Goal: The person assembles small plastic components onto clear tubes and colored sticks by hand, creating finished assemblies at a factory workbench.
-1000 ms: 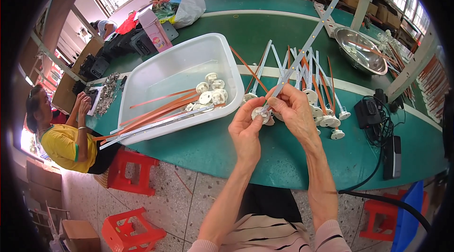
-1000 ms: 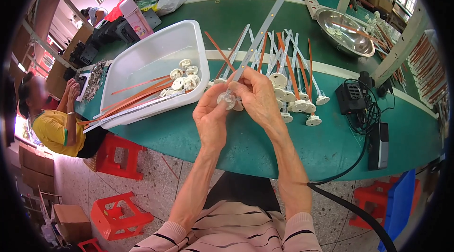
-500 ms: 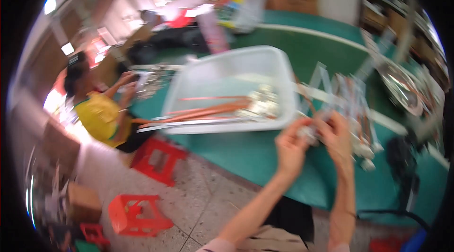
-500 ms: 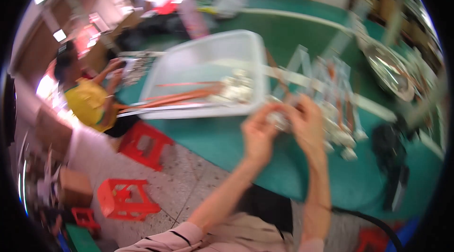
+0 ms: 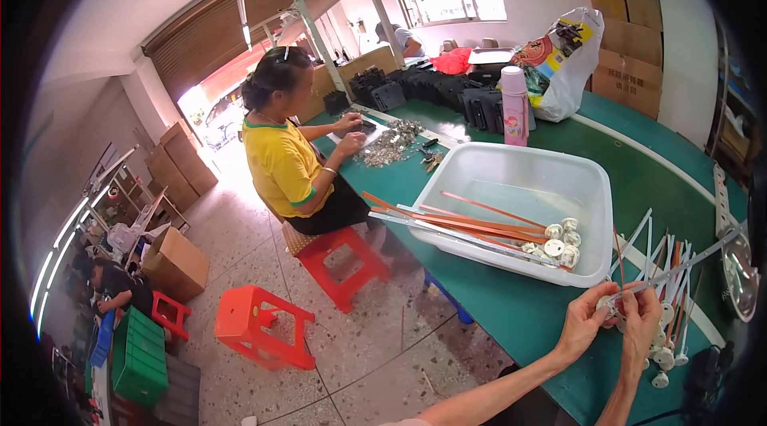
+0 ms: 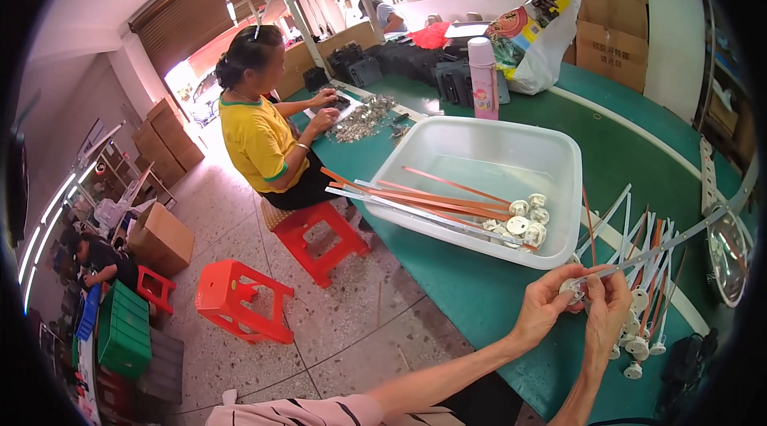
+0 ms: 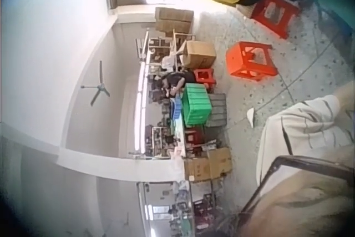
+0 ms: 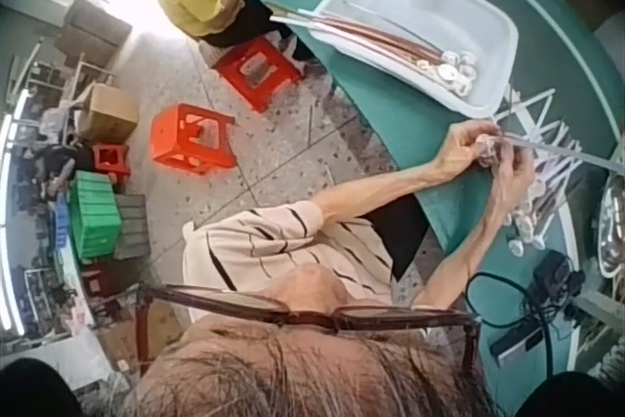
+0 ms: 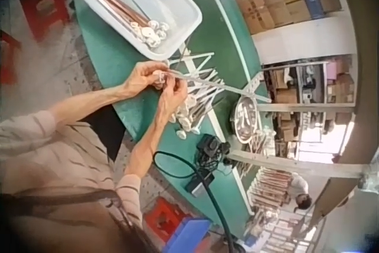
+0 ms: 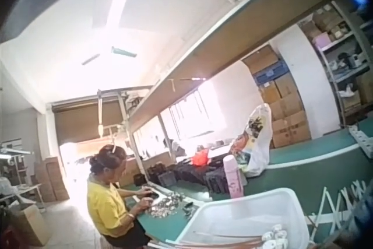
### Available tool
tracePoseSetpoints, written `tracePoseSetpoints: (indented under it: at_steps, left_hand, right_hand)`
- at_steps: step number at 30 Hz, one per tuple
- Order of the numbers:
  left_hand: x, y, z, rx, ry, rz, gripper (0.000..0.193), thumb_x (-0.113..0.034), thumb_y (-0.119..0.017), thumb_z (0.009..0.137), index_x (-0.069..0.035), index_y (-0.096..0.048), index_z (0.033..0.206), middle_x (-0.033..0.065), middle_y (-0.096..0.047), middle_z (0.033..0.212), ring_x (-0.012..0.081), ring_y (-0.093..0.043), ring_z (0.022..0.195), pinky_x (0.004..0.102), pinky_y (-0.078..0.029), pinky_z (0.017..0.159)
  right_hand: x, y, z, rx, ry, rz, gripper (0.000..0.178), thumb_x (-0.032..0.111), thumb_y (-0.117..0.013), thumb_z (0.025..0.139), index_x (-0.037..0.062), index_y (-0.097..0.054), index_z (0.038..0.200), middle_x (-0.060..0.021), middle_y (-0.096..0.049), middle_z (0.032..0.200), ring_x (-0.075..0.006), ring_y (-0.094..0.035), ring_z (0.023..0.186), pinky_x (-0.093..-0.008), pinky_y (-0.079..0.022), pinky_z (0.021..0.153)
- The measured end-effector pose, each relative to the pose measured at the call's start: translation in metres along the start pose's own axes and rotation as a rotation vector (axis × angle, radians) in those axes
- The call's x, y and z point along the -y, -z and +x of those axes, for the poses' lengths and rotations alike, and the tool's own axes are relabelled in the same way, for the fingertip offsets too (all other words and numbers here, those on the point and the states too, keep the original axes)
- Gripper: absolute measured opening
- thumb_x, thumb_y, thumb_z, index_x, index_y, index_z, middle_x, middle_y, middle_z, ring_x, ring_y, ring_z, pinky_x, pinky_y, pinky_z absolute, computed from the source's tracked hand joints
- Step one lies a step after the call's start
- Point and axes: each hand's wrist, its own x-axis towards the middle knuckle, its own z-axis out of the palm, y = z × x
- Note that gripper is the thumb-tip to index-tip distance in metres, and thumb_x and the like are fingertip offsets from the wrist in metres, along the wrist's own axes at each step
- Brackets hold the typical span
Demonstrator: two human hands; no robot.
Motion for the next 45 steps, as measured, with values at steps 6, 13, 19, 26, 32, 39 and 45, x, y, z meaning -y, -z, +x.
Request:
tracePoseSetpoints:
  at_steps: [6,13,19,26,32,39,45]
  left_hand:
    - [0.004,0.0,0.002,0.015,0.008,0.001,0.036,0.005,-0.046,0.088,0.0,-0.048,0.124,0.0063,-0.055,0.117,0.012,-0.058,0.096,0.0245,-0.053,0.078]
    - [-0.014,0.002,0.004,-0.046,-0.032,0.056,0.039,0.009,-0.047,0.086,0.0,-0.05,0.124,0.0103,-0.055,0.12,0.0183,-0.058,0.102,0.0324,-0.054,0.082]
    - [-0.013,-0.011,0.002,-0.041,0.02,0.025,0.033,0.006,-0.044,0.09,0.004,-0.05,0.122,0.0093,-0.057,0.115,0.0163,-0.059,0.098,0.0285,-0.053,0.084]
    - [-0.017,-0.012,-0.003,-0.039,0.034,0.083,0.035,0.009,-0.041,0.089,0.007,-0.046,0.124,0.016,-0.053,0.12,0.0217,-0.058,0.104,0.0346,-0.053,0.088]
    - [-0.021,-0.012,-0.003,-0.05,0.019,0.11,0.034,0.008,-0.042,0.089,0.005,-0.049,0.123,0.0121,-0.056,0.116,0.0177,-0.059,0.099,0.0307,-0.054,0.084]
    - [-0.022,-0.011,-0.003,-0.068,0.006,0.114,0.034,0.009,-0.042,0.089,0.005,-0.049,0.122,0.0116,-0.055,0.117,0.0174,-0.058,0.099,0.0314,-0.054,0.085]
    - [-0.022,-0.012,-0.002,-0.062,-0.008,0.106,0.033,0.009,-0.041,0.089,0.005,-0.049,0.121,0.0118,-0.055,0.117,0.0176,-0.058,0.1,0.0321,-0.054,0.086]
  right_hand:
    - [-0.001,0.005,0.0,-0.068,-0.012,0.05,0.011,0.012,-0.059,0.088,0.0015,-0.059,0.09,-0.0003,-0.057,0.071,-0.0069,-0.052,0.065,-0.0202,-0.041,0.057]
    - [0.006,-0.01,0.008,-0.026,0.023,-0.029,0.007,0.008,-0.058,0.084,0.0025,-0.062,0.085,-0.0012,-0.059,0.072,-0.0072,-0.052,0.065,-0.0205,-0.041,0.056]
    - [0.006,0.003,0.005,-0.011,-0.033,0.053,0.005,0.002,-0.056,0.084,-0.0002,-0.06,0.088,-0.0037,-0.062,0.077,-0.0087,-0.058,0.07,-0.022,-0.047,0.064]
    - [0.002,0.003,0.0,-0.039,0.035,-0.037,0.007,0.003,-0.059,0.082,-0.0009,-0.061,0.087,-0.0059,-0.063,0.071,-0.0105,-0.057,0.064,-0.0252,-0.046,0.056]
    - [0.007,-0.001,-0.002,-0.032,0.099,-0.162,0.006,0.004,-0.059,0.081,-0.0002,-0.061,0.086,-0.0075,-0.064,0.067,-0.011,-0.057,0.058,-0.0268,-0.046,0.054]
    - [0.011,-0.003,-0.001,-0.03,0.133,-0.238,0.007,0.002,-0.058,0.08,-0.0015,-0.06,0.085,-0.0104,-0.064,0.068,-0.0155,-0.06,0.056,-0.0289,-0.046,0.054]
    - [0.01,-0.004,-0.002,-0.047,0.177,-0.25,0.006,0.001,-0.058,0.079,-0.0013,-0.06,0.084,-0.011,-0.064,0.068,-0.0182,-0.061,0.058,-0.0302,-0.046,0.055]
